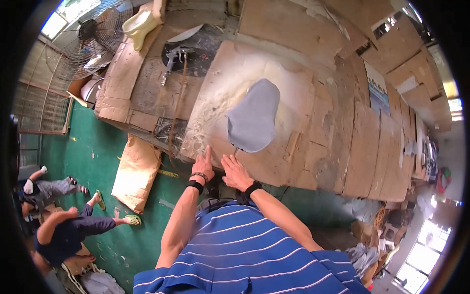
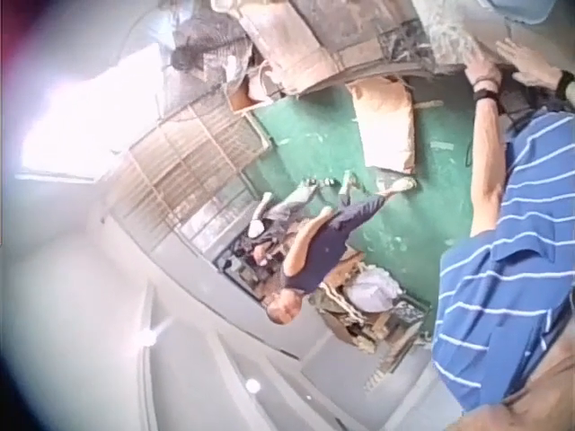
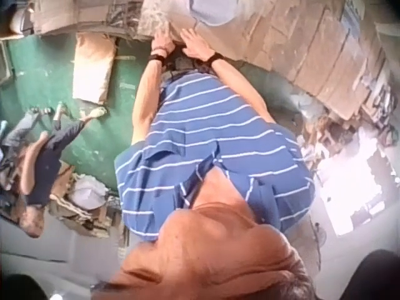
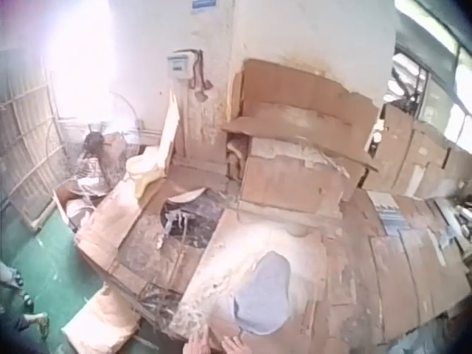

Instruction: The recorder is preparing or applying a substance to shoe sole components in a factory setting.

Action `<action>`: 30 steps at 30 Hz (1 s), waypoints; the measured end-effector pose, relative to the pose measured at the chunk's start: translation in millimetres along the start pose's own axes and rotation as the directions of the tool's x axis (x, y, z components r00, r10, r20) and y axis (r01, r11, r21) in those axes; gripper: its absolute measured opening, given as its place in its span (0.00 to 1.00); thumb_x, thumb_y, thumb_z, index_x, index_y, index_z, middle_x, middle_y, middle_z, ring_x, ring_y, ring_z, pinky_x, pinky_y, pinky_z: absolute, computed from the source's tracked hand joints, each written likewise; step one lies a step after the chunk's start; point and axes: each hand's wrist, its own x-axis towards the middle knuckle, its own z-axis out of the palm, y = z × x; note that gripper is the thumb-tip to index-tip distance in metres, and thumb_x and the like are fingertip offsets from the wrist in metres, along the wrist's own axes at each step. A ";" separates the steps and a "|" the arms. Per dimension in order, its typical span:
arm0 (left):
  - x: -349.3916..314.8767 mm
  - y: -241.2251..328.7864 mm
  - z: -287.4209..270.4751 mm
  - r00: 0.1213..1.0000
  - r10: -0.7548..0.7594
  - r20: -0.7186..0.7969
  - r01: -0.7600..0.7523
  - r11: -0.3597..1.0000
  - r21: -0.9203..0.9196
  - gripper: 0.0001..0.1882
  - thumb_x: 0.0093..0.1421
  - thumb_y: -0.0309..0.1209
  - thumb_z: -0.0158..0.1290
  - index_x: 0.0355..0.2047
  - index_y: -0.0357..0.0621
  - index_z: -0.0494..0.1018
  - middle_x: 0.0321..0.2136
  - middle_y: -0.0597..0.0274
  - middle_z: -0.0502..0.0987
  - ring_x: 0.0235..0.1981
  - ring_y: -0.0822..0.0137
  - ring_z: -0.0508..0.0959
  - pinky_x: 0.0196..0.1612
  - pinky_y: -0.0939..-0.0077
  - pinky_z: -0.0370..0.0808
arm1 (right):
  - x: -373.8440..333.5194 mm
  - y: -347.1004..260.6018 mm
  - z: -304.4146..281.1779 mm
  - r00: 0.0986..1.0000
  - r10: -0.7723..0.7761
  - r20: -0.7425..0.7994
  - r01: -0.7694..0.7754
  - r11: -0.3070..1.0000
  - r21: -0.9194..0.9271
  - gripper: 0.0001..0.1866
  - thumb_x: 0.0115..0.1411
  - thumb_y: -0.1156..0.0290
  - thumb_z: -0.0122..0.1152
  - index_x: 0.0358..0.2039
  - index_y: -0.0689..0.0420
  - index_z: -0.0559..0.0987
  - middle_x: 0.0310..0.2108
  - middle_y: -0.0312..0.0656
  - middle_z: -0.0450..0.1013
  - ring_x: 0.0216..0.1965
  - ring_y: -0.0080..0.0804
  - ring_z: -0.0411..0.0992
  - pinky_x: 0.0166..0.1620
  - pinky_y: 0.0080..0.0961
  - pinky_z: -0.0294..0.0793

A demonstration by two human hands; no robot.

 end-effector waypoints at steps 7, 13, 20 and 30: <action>-20.3 10.1 6.6 1.000 0.015 0.013 -0.014 0.997 -0.071 0.58 0.49 0.24 0.58 0.75 0.53 0.36 0.54 0.40 0.68 0.56 0.41 0.72 0.55 0.55 0.75 | 0.1 -31.6 -34.0 0.973 0.135 -0.185 -0.107 0.983 0.152 0.06 0.62 0.73 0.56 0.30 0.62 0.76 0.32 0.53 0.75 0.36 0.53 0.75 0.40 0.47 0.75; -27.9 3.8 5.6 0.999 0.035 -0.016 -0.037 0.994 -0.104 0.59 0.48 0.22 0.58 0.75 0.56 0.38 0.52 0.43 0.69 0.54 0.42 0.73 0.53 0.56 0.76 | 35.4 -4.3 6.9 0.963 0.257 -0.074 -0.258 0.966 -0.002 0.09 0.62 0.68 0.59 0.34 0.62 0.78 0.36 0.53 0.76 0.40 0.51 0.76 0.45 0.44 0.76; -46.8 2.2 -27.1 0.991 0.124 -0.053 -0.131 0.980 -0.151 0.48 0.53 0.24 0.54 0.74 0.54 0.49 0.45 0.44 0.72 0.48 0.43 0.73 0.51 0.54 0.74 | 48.5 -23.2 19.0 0.909 0.402 -0.110 -0.417 0.885 -0.209 0.09 0.55 0.70 0.64 0.35 0.59 0.79 0.38 0.49 0.76 0.45 0.46 0.76 0.46 0.42 0.75; 7.0 8.8 -69.7 0.997 0.057 0.042 -0.061 0.992 0.106 0.67 0.45 0.40 0.72 0.75 0.52 0.36 0.42 0.47 0.79 0.43 0.47 0.81 0.44 0.54 0.78 | 54.1 -25.9 10.5 0.886 0.449 -0.116 -0.464 0.850 -0.251 0.10 0.53 0.71 0.65 0.35 0.60 0.79 0.38 0.49 0.76 0.44 0.45 0.77 0.45 0.42 0.75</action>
